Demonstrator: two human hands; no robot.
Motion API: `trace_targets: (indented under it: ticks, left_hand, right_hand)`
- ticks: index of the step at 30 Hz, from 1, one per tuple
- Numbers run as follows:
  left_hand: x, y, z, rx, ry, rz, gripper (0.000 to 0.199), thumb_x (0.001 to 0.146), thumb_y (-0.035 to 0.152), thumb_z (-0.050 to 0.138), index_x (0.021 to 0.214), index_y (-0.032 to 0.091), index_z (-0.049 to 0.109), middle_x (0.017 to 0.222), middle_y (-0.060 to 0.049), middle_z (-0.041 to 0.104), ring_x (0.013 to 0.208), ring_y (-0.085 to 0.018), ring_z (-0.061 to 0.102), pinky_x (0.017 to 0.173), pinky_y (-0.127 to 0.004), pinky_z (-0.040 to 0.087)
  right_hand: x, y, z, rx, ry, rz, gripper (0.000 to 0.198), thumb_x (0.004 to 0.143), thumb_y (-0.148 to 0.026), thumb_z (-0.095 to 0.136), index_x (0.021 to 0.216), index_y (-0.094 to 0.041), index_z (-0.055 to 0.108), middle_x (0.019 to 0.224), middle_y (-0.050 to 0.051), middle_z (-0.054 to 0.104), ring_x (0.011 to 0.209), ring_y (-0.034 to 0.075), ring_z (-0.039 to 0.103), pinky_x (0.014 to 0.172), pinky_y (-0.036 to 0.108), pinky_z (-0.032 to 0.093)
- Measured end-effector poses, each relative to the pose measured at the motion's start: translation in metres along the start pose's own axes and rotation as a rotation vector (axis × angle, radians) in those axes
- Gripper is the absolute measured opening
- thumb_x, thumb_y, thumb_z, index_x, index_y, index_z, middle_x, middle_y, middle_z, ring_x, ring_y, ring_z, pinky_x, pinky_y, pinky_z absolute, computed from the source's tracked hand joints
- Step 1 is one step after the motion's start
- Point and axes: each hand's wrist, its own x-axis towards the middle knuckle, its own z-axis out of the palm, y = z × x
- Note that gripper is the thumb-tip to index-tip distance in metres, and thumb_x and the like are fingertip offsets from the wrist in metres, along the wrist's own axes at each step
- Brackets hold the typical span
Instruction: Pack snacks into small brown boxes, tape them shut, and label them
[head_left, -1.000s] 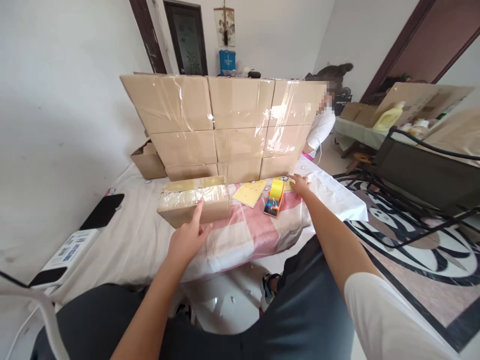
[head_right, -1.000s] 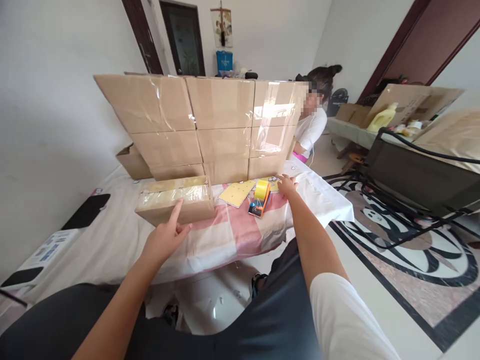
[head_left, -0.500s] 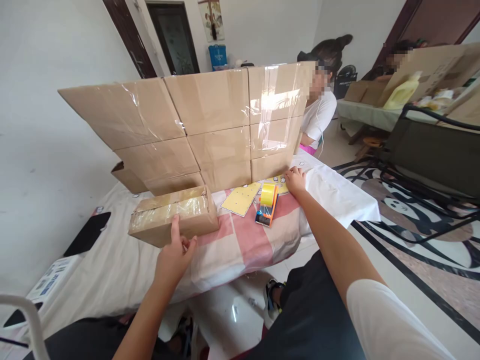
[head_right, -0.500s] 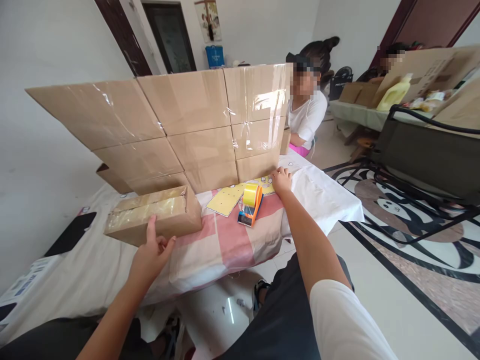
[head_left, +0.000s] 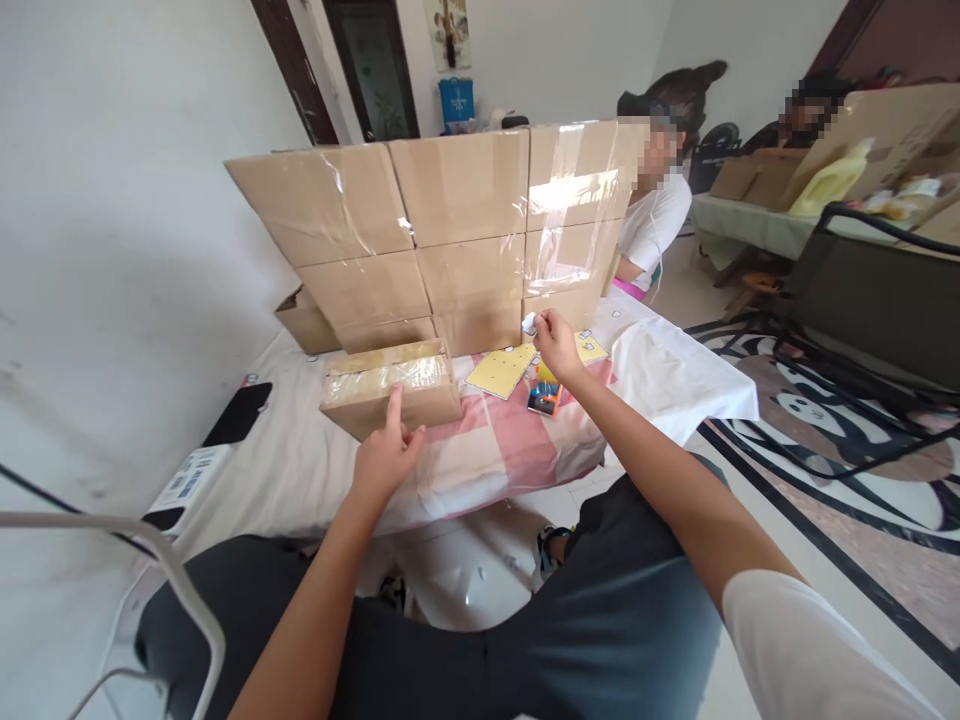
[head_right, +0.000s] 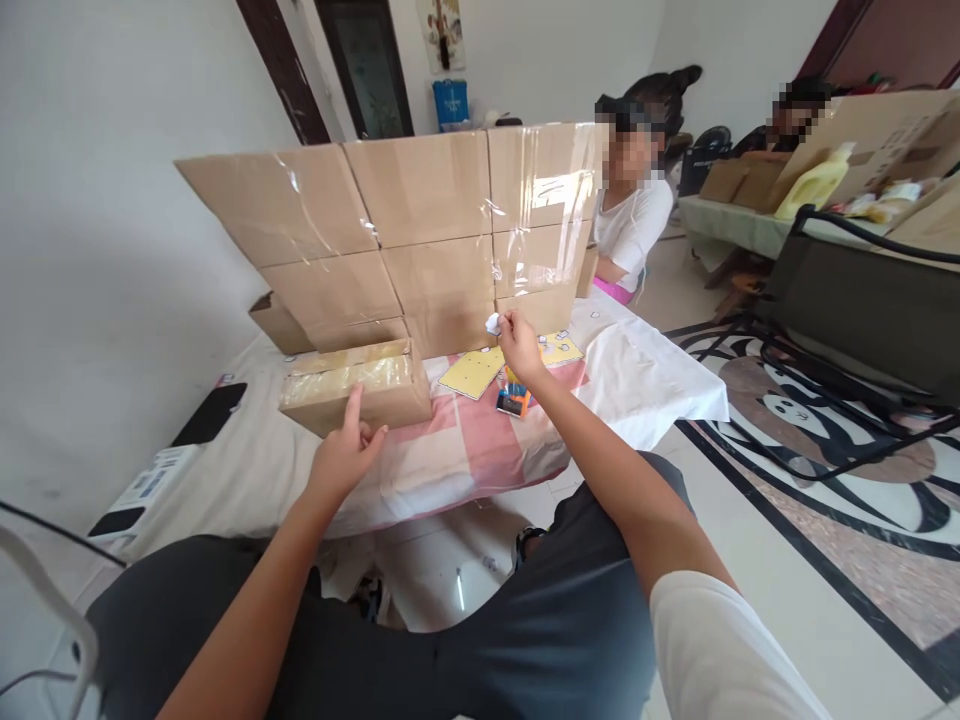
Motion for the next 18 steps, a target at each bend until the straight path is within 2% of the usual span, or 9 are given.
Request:
trace_targets:
  ticks: [2, 5, 7, 10, 13, 18]
  left_hand:
    - [-0.003, 0.002, -0.002, -0.101, 0.075, 0.018, 0.073, 0.095, 0.043, 0.054, 0.160, 0.023, 0.028, 0.072, 0.003, 0.065, 0.068, -0.021, 0.063, 0.063, -0.029, 0.037]
    - [-0.008, 0.013, -0.005, -0.406, 0.197, 0.054, 0.053, 0.092, 0.046, 0.059, 0.139, 0.021, 0.055, 0.068, 0.004, 0.059, 0.063, -0.015, 0.057, 0.065, -0.027, 0.041]
    - [-0.012, 0.024, -0.006, -0.591, 0.222, 0.084, 0.047, 0.089, 0.046, 0.064, 0.130, 0.021, 0.061, 0.072, 0.004, 0.060, 0.062, -0.013, 0.054, 0.063, -0.025, 0.042]
    - [-0.015, 0.033, -0.006, -0.700, 0.236, 0.046, 0.043, 0.086, 0.045, 0.070, 0.121, 0.022, 0.064, 0.080, 0.002, 0.063, 0.066, -0.012, 0.055, 0.063, -0.024, 0.043]
    - [-0.013, 0.030, -0.005, -0.787, 0.186, -0.047, 0.035, 0.084, 0.047, 0.071, 0.106, 0.019, 0.067, 0.081, -0.001, 0.066, 0.068, -0.013, 0.057, 0.064, -0.025, 0.045]
    - [-0.008, 0.023, 0.003, -0.856, -0.018, -0.072, 0.029, 0.081, 0.046, 0.070, 0.087, 0.018, 0.071, 0.079, -0.003, 0.070, 0.065, -0.014, 0.059, 0.055, -0.024, 0.043]
  right_hand:
    - [-0.016, -0.023, 0.020, 0.083, -0.069, 0.006, 0.041, 0.096, -0.061, 0.049, 0.085, -0.022, 0.050, 0.067, -0.002, 0.053, 0.064, 0.014, 0.048, 0.062, 0.027, 0.039]
    - [-0.046, -0.051, 0.055, 0.164, -0.217, -0.008, 0.039, 0.095, -0.059, 0.051, 0.084, -0.021, 0.053, 0.068, -0.001, 0.056, 0.064, 0.014, 0.051, 0.061, 0.027, 0.041]
    - [-0.071, -0.066, 0.076, 0.204, -0.352, -0.041, 0.033, 0.094, -0.053, 0.053, 0.089, -0.021, 0.056, 0.075, 0.001, 0.061, 0.069, 0.016, 0.057, 0.064, 0.027, 0.044]
    - [-0.101, -0.081, 0.093, 0.203, -0.536, -0.094, 0.021, 0.096, -0.041, 0.052, 0.097, -0.021, 0.057, 0.082, 0.001, 0.064, 0.074, 0.016, 0.060, 0.069, 0.028, 0.045]
    - [-0.114, -0.087, 0.094, 0.129, -0.611, -0.131, 0.014, 0.097, -0.033, 0.049, 0.093, -0.021, 0.056, 0.081, 0.000, 0.062, 0.074, 0.015, 0.058, 0.070, 0.028, 0.044]
    - [-0.119, -0.085, 0.095, 0.142, -0.653, -0.099, 0.013, 0.097, -0.032, 0.049, 0.094, -0.021, 0.057, 0.084, 0.001, 0.064, 0.077, 0.016, 0.061, 0.072, 0.028, 0.046]
